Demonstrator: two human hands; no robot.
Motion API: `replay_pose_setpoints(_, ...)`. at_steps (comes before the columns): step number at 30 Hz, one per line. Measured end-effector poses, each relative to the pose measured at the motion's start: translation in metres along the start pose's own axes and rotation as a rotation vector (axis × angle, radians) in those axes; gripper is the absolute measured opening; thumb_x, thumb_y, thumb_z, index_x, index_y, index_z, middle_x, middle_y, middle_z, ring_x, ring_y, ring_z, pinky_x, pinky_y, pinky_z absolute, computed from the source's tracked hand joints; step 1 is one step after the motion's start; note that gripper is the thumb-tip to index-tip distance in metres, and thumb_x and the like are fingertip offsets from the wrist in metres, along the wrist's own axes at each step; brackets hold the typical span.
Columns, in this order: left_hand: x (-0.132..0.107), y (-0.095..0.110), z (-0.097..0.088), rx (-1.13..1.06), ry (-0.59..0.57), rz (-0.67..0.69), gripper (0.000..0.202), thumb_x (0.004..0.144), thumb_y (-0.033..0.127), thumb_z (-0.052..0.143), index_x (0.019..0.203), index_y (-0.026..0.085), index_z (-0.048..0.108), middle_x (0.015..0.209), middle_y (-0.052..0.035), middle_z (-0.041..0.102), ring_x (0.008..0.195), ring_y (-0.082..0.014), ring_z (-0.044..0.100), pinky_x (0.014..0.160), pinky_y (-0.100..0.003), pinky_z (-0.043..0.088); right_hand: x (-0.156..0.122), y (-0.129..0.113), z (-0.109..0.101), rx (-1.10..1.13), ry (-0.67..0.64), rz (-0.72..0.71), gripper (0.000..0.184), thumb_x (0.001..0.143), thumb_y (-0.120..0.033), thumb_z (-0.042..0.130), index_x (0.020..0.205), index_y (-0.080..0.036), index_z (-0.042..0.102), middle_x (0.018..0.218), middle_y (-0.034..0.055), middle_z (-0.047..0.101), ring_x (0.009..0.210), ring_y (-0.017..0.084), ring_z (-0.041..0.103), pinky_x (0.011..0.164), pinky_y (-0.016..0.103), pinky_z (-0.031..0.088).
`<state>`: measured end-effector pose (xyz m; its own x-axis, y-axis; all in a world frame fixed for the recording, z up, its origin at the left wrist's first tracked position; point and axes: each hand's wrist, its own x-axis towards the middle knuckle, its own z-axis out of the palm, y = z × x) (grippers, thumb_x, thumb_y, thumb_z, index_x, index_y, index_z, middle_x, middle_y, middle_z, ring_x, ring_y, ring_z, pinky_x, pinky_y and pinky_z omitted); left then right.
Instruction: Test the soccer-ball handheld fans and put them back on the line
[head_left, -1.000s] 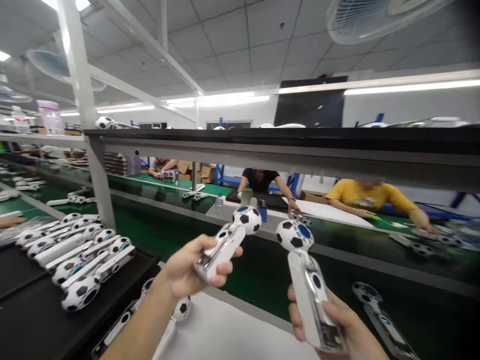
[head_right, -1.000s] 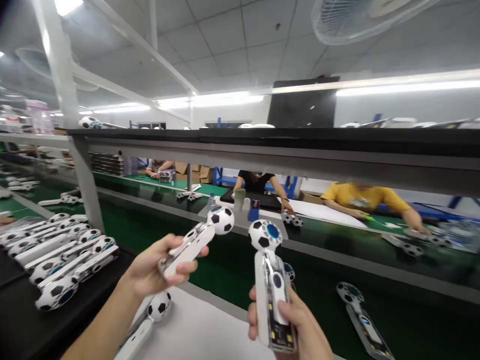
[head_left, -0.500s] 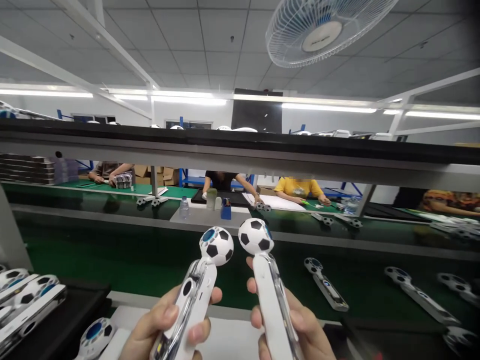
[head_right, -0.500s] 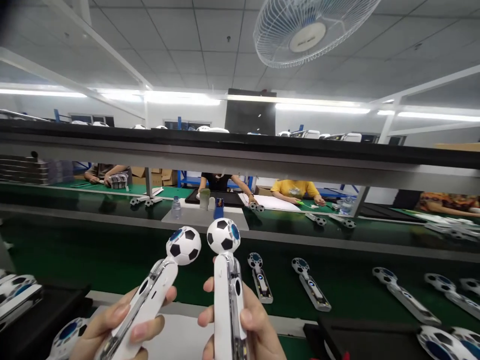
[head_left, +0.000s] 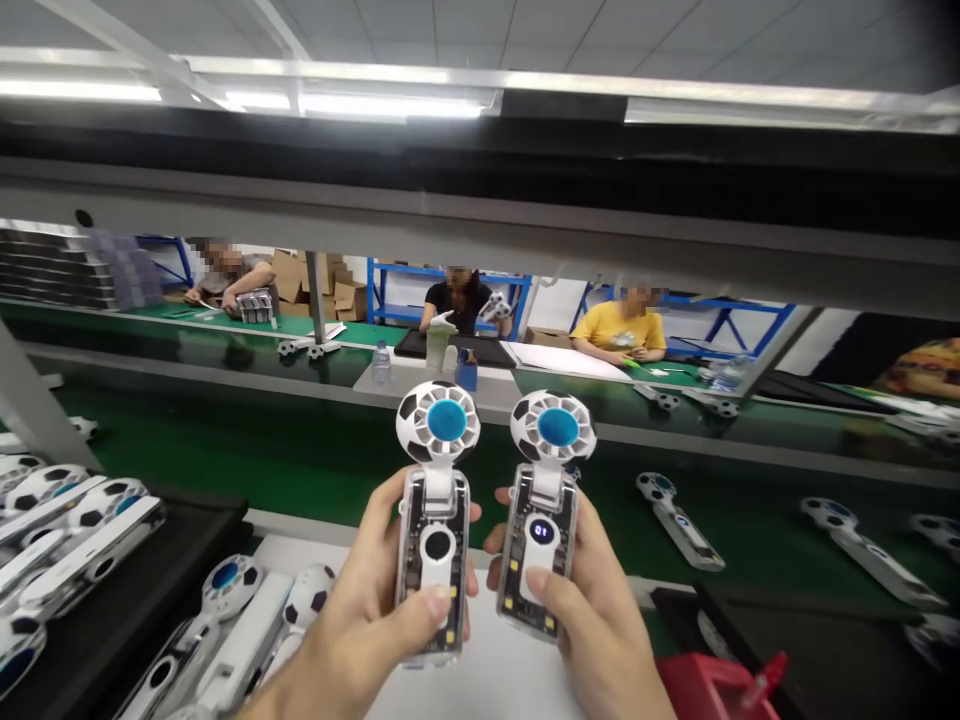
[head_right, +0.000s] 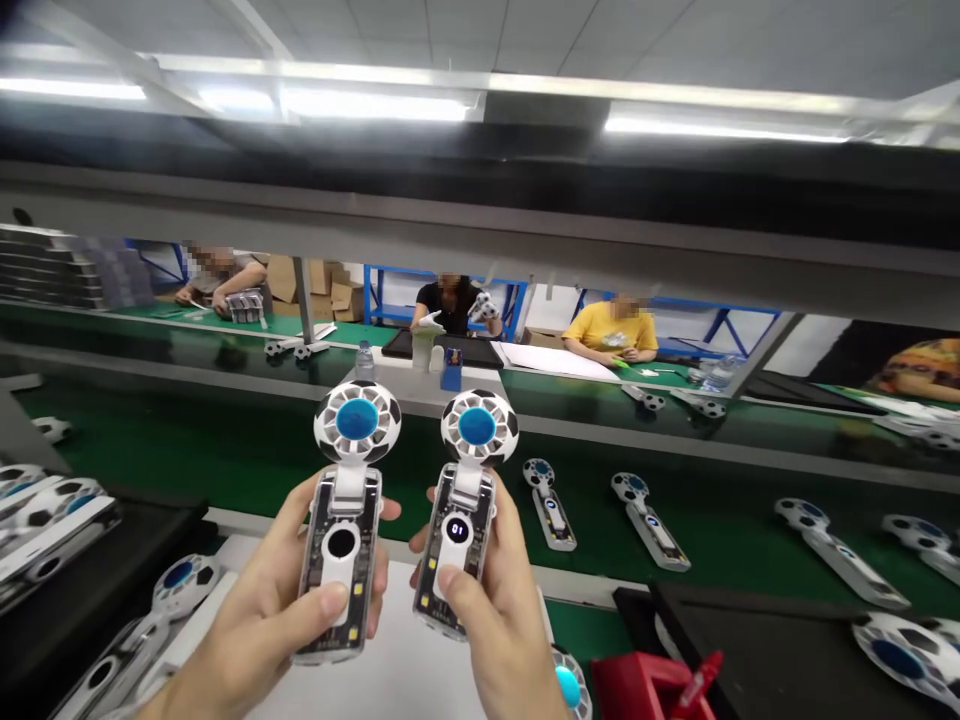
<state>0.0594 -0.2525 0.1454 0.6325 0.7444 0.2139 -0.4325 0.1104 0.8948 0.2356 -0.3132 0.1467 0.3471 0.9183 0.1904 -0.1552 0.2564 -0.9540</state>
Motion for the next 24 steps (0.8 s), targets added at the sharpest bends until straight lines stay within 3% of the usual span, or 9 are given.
replay_pose_setpoints(6, 0.005, -0.002, 0.001, -0.02, 0.029, -0.009, 0.063, 0.088, 0.036, 0.066, 0.142, 0.03, 0.034, 0.091, -0.006, 0.064, 0.075, -0.019, 0.062, 0.067, -0.031, 0.053, -0.001, -0.002, 0.0, 0.037, -0.092, 0.007, 0.062, 0.087, -0.037, 0.064, 0.142, -0.026, 0.037, 0.096, 0.0045, 0.069, 0.075, 0.019, 0.064, 0.068, 0.032, 0.052)
replay_pose_setpoints(11, 0.008, -0.003, -0.001, -0.062, -0.025, -0.023, 0.066, 0.085, 0.037, 0.071, 0.141, 0.03, 0.037, 0.098, -0.007, 0.064, 0.075, -0.0187, 0.063, 0.069, -0.032, 0.052, -0.003, -0.003, -0.004, 0.065, -0.092, 0.052, 0.083, 0.078, -0.039, 0.074, 0.148, -0.031, 0.03, 0.128, 0.0101, 0.06, 0.092, 0.024, 0.066, 0.072, 0.035, 0.054)
replay_pose_setpoints(17, 0.01, -0.005, -0.001, -0.04, 0.004, -0.033, 0.072, 0.083, 0.033, 0.073, 0.143, 0.029, 0.032, 0.099, -0.0072, 0.064, 0.076, -0.0191, 0.063, 0.07, -0.034, 0.053, -0.001, 0.0, -0.005, 0.061, -0.089, 0.063, 0.085, 0.08, -0.037, 0.074, 0.15, -0.031, 0.027, 0.135, 0.0112, 0.055, 0.103, 0.028, 0.063, 0.072, 0.036, 0.055)
replay_pose_setpoints(24, 0.014, -0.008, 0.0, -0.092, 0.019, -0.037, 0.065, 0.088, 0.032, 0.067, 0.142, 0.027, 0.032, 0.097, -0.0077, 0.066, 0.072, -0.0189, 0.065, 0.066, -0.034, 0.054, 0.002, 0.002, -0.004, 0.036, -0.07, 0.043, 0.07, 0.088, -0.036, 0.067, 0.148, -0.028, 0.032, 0.106, 0.008, 0.067, 0.095, 0.026, 0.064, 0.069, 0.034, 0.055)
